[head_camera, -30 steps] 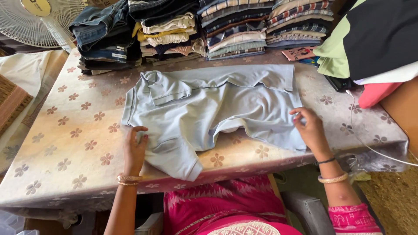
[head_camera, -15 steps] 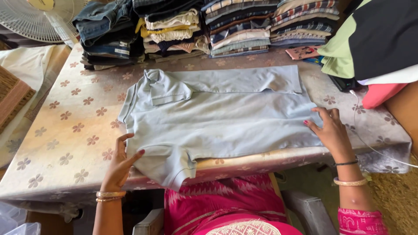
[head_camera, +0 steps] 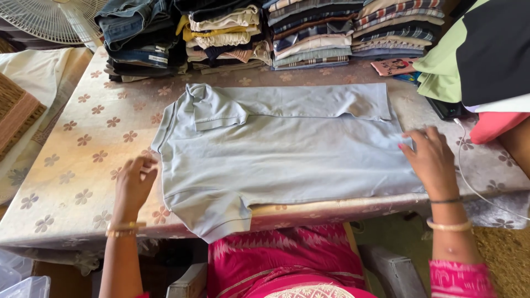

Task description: The person is folding a light blue polo shirt and a black t-shirt on a table.

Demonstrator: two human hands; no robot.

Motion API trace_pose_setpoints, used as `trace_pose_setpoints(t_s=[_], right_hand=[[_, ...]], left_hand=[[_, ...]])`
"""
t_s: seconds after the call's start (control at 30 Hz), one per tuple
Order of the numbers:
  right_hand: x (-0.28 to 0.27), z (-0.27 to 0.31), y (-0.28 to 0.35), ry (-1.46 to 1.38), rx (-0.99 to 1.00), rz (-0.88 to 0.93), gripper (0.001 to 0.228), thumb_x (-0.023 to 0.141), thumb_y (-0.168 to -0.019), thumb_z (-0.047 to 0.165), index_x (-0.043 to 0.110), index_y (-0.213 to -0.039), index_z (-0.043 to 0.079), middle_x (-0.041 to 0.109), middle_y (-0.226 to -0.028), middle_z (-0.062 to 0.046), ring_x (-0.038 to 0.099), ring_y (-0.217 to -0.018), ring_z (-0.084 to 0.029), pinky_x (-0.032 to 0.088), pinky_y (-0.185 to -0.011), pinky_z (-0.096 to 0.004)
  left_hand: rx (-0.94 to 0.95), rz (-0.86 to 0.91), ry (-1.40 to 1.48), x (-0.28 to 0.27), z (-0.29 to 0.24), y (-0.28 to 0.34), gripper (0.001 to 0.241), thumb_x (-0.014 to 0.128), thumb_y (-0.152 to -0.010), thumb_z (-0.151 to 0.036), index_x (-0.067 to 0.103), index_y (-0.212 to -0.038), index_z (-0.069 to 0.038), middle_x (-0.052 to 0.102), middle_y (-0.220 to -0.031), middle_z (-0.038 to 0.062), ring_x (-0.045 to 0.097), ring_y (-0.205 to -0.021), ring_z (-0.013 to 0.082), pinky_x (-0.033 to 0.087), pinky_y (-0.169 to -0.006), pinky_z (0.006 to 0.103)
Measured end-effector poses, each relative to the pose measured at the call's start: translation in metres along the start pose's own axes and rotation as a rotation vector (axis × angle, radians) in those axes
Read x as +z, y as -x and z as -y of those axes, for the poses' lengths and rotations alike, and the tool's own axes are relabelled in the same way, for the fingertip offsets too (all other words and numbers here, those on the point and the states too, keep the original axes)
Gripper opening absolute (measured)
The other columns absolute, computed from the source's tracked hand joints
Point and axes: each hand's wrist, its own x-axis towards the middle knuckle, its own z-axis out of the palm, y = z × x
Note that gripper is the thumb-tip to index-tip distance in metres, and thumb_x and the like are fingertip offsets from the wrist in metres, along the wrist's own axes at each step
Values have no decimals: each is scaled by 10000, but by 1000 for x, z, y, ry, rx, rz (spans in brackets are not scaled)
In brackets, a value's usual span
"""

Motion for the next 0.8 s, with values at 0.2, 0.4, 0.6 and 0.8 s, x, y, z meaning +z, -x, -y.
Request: trace_pose_setpoints(t_s=[0.2, 0.4, 0.6, 0.8], right_hand=[[24, 19, -105, -192, -218, -47, 297, 773, -900, 281, 709, -1139, 116, 636, -1099, -145, 615, -1068, -382, 514, -865, -477], [135, -27, -201, -152, -70, 96, 438, 803, -839, 350, 697, -1198, 124, 658, -1217, -207, 612, -1131, -428, 499, -906, -536], [209, -49, -209, -115, 27, 46, 742, 860, -781, 439, 590, -1344, 38, 587, -1262, -312, 560, -1121, -536, 505, -891, -576], [170, -13, -194, -173, 4, -159, 363, 783, -973, 261, 625, -1243, 76, 620, -1288, -172, 588, -1207, -422, 496, -966, -532]], left_hand=[[303, 7, 46, 18, -60, -89, 285, 748, -919, -172, 683, -1185, -93, 693, -1088, 125, 700, -946, 252, 586, -822, 384], [446, 357, -183, 66, -89, -169, 825, 889, -701, -375, 514, -1416, -206, 499, -1340, 198, 478, -1272, 392, 441, -1056, 508], [369, 173, -333, 91, -105, -148, 513, 868, -759, -452, 697, -1213, -287, 558, -1321, 76, 426, -1293, 366, 376, -1034, 575], [700, -301, -154, 75, -111, -141, 245, 755, -842, -329, 768, -1024, -165, 727, -1052, -8, 615, -1084, 235, 499, -932, 400]])
